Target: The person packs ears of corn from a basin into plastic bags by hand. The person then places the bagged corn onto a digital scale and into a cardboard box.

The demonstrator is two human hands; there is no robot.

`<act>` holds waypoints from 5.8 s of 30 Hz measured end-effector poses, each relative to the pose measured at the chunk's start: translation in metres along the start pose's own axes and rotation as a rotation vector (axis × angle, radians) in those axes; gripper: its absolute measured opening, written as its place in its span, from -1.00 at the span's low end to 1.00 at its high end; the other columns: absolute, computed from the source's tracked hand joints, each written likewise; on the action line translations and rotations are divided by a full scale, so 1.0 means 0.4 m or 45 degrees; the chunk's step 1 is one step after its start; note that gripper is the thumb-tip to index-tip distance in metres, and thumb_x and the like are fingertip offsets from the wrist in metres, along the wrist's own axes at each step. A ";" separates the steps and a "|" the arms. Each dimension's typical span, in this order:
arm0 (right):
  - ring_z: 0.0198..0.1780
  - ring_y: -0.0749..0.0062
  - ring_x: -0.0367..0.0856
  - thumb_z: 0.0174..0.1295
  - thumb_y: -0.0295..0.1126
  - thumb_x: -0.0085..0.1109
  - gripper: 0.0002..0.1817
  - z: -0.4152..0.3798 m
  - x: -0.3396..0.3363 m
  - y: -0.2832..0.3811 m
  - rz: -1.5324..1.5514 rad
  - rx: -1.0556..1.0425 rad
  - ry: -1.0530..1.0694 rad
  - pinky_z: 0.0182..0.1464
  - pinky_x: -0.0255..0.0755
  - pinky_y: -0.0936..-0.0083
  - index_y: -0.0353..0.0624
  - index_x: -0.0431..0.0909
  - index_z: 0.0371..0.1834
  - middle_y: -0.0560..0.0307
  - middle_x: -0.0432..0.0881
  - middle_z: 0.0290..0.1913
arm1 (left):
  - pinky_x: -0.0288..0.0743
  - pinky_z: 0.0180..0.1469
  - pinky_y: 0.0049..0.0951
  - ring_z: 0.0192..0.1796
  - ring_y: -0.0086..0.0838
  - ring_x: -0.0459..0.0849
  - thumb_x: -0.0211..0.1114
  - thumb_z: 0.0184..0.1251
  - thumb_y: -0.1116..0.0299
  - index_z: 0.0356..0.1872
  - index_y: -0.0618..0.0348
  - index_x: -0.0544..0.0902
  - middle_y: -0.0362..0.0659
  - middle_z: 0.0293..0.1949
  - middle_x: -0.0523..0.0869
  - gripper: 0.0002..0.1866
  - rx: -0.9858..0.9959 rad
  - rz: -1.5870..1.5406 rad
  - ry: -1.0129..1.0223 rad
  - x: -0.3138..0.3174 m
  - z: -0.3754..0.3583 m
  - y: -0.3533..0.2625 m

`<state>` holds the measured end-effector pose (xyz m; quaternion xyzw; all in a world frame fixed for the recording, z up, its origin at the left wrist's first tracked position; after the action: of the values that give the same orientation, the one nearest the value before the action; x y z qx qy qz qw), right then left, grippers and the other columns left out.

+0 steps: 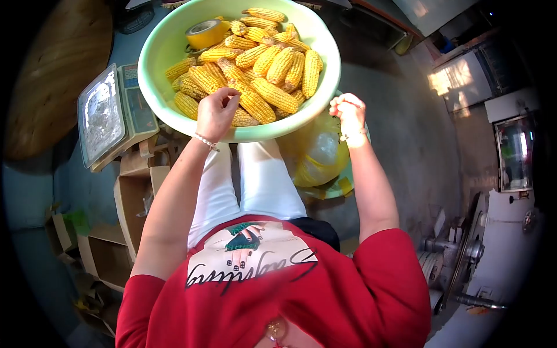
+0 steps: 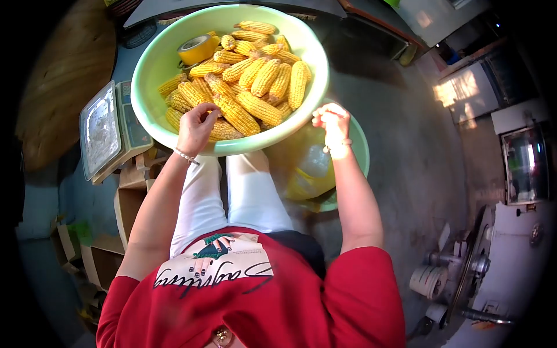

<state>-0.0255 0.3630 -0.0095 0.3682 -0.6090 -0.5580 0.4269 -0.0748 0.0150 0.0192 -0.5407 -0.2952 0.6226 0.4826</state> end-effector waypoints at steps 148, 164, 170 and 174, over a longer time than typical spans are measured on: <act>-0.10 0.10 0.63 0.06 -0.46 0.04 -0.69 -0.124 0.665 -0.068 -2.392 -0.478 1.460 0.00 0.45 0.30 -0.23 0.58 -0.09 -0.08 0.64 -0.12 | 0.32 -0.52 -0.66 -0.57 -0.69 0.45 0.35 0.15 0.41 -0.25 0.32 0.62 -0.31 -0.55 0.59 -0.79 -0.500 -0.563 0.013 -0.078 -0.031 0.050; -0.26 0.25 0.66 0.07 -0.42 0.18 -0.79 0.190 0.519 0.190 -1.328 -0.659 0.486 -0.17 0.50 0.45 -0.13 0.65 -0.21 0.02 0.68 -0.28 | 0.41 -0.39 -0.14 -0.49 -0.02 0.53 0.17 0.24 0.07 -0.59 0.20 0.56 0.07 -0.62 0.55 -0.61 0.054 0.322 0.234 -0.052 -0.001 -0.028; 0.08 0.18 0.53 0.07 -0.40 0.17 -0.70 0.241 0.607 0.060 -1.864 -0.581 0.607 0.11 0.41 0.34 -0.02 0.62 -0.08 0.03 0.59 0.02 | 0.31 -0.55 -0.24 -0.64 -0.12 0.45 0.24 0.22 0.14 -0.66 0.22 0.53 0.01 -0.72 0.45 -0.62 0.243 0.289 0.158 -0.059 -0.019 -0.057; 0.11 0.18 0.51 0.08 -0.47 0.08 -0.64 0.271 0.639 -0.041 -2.266 -0.448 0.821 0.18 0.34 0.30 0.00 0.59 -0.01 0.05 0.55 0.07 | 0.31 -0.56 -0.24 -0.64 -0.12 0.45 0.25 0.19 0.17 -0.67 0.22 0.51 0.00 -0.71 0.45 -0.64 0.238 0.247 0.141 -0.067 -0.019 -0.050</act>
<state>-0.2199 0.1647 0.0008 0.7617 0.1323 -0.6328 0.0430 -0.0631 -0.0036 0.0453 -0.5530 -0.1552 0.6603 0.4839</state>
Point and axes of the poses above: each hand's wrist, its own z-axis towards the middle knuckle, its own x-axis out of the palm, y = z × x, the point moved 10 cm from there along z, towards the middle knuckle
